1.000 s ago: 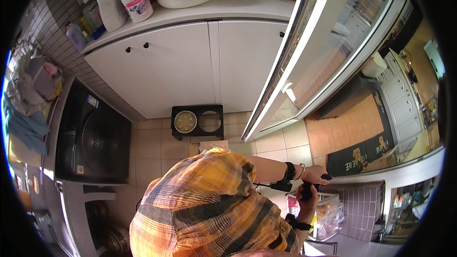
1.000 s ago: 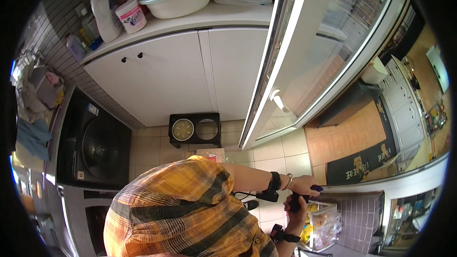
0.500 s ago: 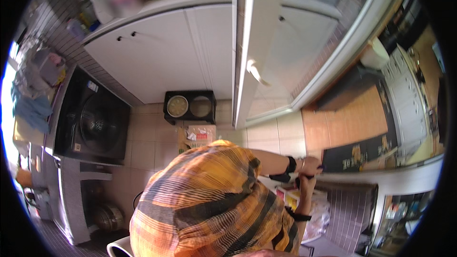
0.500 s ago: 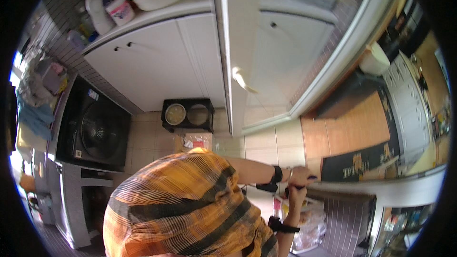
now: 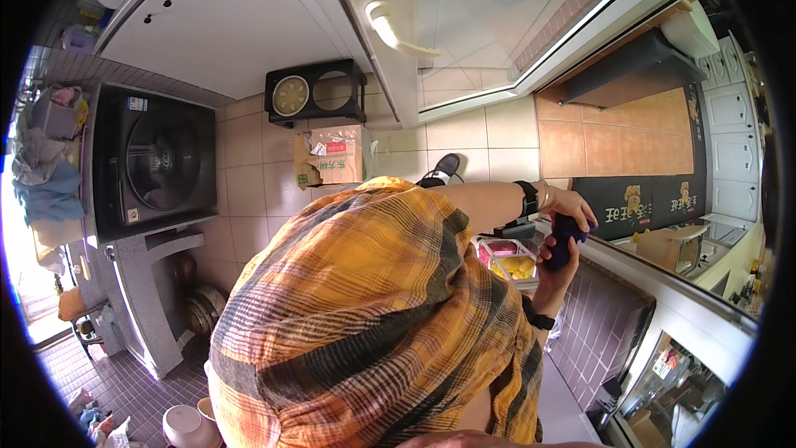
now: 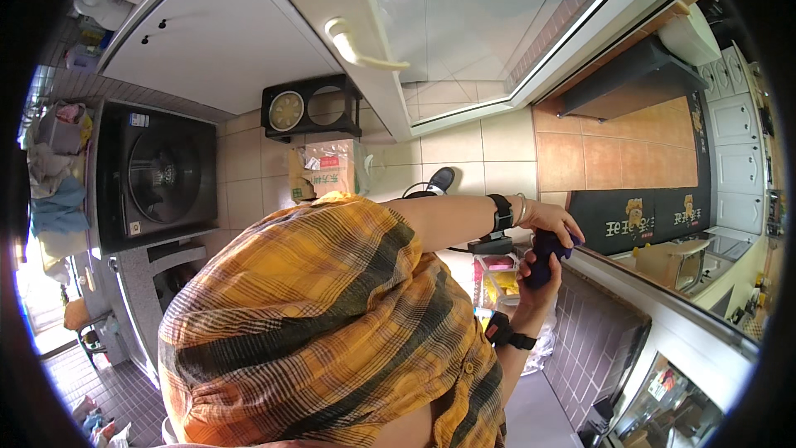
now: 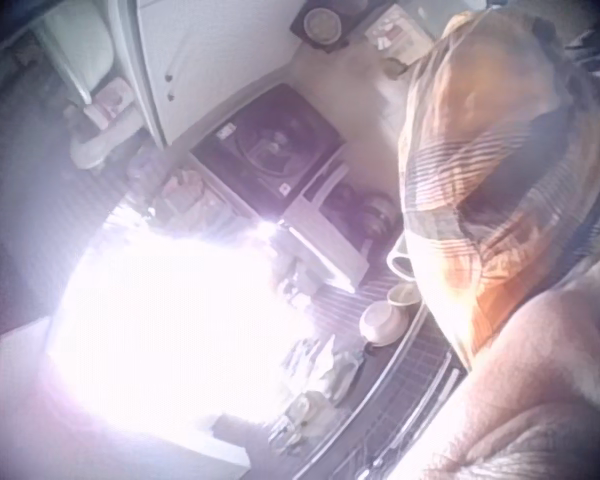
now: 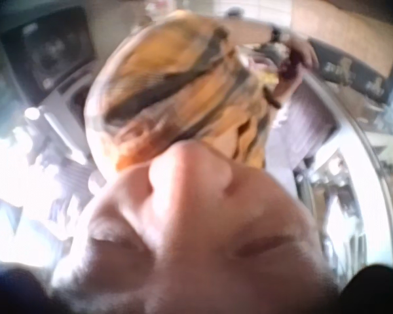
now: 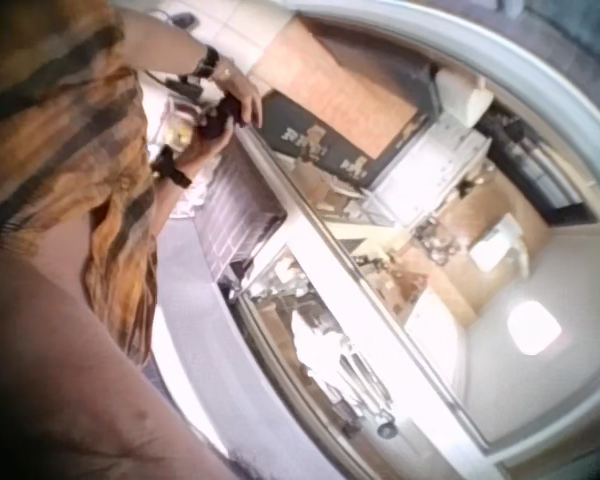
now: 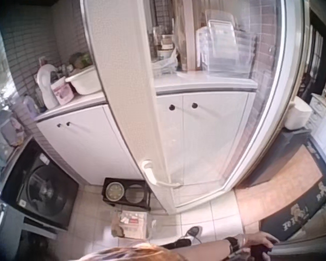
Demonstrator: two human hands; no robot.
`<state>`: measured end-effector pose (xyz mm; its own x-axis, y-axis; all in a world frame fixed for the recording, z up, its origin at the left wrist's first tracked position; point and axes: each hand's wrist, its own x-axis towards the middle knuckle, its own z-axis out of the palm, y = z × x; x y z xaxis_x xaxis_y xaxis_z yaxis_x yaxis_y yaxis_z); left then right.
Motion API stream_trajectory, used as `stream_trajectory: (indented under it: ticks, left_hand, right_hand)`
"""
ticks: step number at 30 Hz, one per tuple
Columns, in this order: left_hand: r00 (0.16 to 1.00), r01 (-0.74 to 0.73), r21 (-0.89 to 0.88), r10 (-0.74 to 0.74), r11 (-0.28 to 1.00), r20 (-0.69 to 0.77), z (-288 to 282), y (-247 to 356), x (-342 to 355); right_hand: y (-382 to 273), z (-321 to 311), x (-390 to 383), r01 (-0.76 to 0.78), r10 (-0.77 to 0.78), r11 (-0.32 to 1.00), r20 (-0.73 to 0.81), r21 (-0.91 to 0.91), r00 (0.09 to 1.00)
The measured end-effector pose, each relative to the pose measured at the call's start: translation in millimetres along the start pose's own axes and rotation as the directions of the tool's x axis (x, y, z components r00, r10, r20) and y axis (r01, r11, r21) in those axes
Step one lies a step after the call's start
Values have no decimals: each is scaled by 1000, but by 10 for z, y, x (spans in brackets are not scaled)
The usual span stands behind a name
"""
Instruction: The person rinses a purple cloth under a tap, wrings it out, and then wipes a wooden shelf in the living area. The person moves around the shelf to clean different sections, handling the cloth with both hands.
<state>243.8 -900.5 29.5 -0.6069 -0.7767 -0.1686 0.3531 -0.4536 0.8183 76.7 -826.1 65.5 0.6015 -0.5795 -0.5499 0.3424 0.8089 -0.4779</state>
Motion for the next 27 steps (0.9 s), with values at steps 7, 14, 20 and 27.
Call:
stream_trajectory:
  ticks: [7,14,20,27]
  left_hand:
    - [993,-60,122,71,991,-92,-308,673,609]
    - [835,1,658,362,753,-414,-894,876,1274]
    - [867,128,517,157,846,-472,-1213,1047,1969]
    - [949,84,287,12,954,-316,-1310,1564,2880]
  right_hand:
    - [-625,207,678,4,-18,997,208,71,978]
    - [-1122,328,1584,107,-470,586,-230,-803,852]
    - [-1620,-19,2115,-260,-504,295,-381,-920,775]
    - [-2793,-454,2113,-28,-590,471,-338,-882,733]
